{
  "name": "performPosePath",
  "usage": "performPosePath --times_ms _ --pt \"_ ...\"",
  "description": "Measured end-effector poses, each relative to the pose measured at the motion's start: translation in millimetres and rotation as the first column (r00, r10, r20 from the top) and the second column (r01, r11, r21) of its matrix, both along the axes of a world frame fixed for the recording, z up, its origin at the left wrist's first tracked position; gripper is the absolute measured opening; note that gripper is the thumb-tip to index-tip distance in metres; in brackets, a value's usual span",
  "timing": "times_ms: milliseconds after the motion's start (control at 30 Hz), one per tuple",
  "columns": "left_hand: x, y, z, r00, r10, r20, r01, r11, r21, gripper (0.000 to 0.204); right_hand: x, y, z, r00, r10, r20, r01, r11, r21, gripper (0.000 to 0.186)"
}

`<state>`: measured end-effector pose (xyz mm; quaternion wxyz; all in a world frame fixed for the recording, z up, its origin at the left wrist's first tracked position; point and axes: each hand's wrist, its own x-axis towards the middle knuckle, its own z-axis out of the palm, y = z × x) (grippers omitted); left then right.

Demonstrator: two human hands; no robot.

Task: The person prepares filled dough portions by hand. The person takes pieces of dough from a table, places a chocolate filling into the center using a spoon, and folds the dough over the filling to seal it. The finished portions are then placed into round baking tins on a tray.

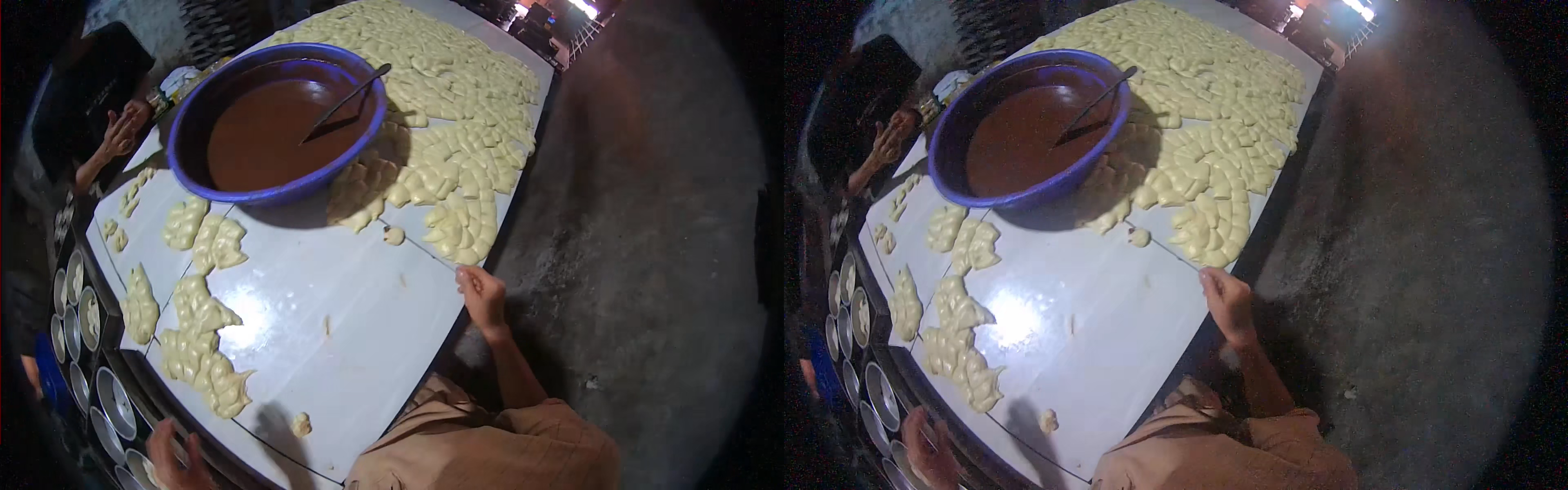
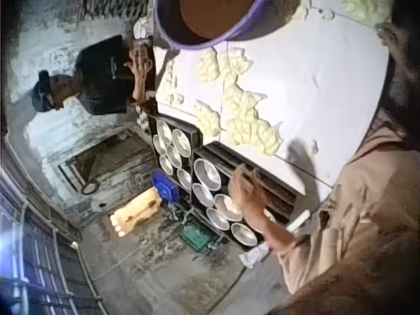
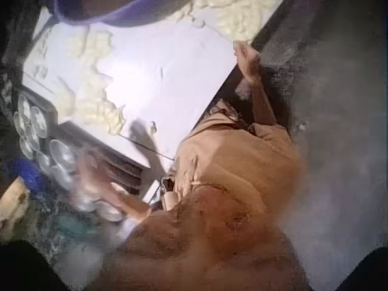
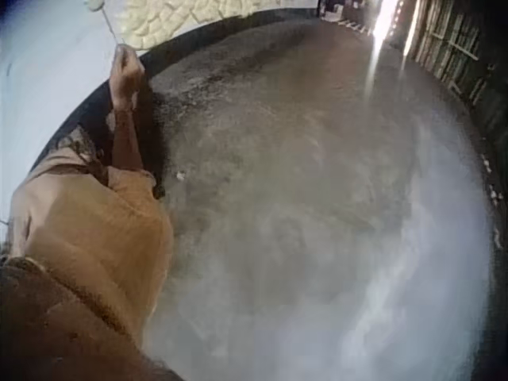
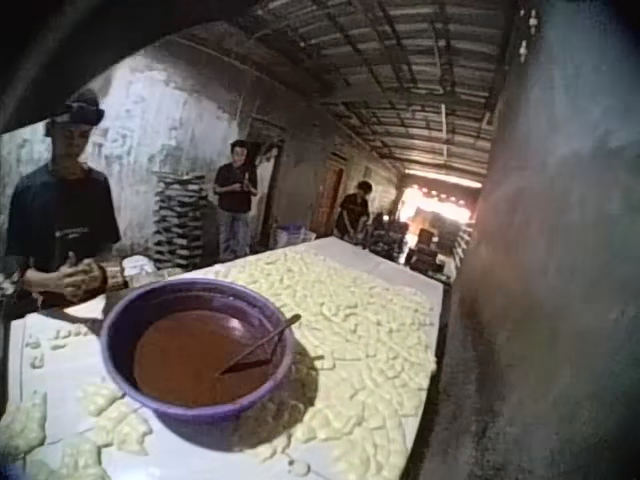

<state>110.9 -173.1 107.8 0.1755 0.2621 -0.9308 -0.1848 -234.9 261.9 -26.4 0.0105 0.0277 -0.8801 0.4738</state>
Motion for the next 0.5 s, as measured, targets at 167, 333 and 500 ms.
performPosePath --times_ms 167,333,500 --pt "-230.3 143.1 -38.1 0.879 -0.459 -0.131 0.468 0.774 0.426 0.031 -50.1 21.2 10.3 0.965 0.049 -0.258 -0.001 0.983 0.182 0.021" --pt "-353.4 221.1 -82.7 0.769 -0.628 -0.117 0.610 0.667 0.428 0.028 -87.6 5.9 22.4 0.898 0.277 -0.341 -0.155 0.926 0.345 0.031" --pt "-434.0 268.2 -119.9 0.785 -0.586 -0.202 0.615 0.700 0.363 0.022 -117.7 34.8 19.0 0.977 0.170 -0.128 -0.145 0.972 0.187 0.027"
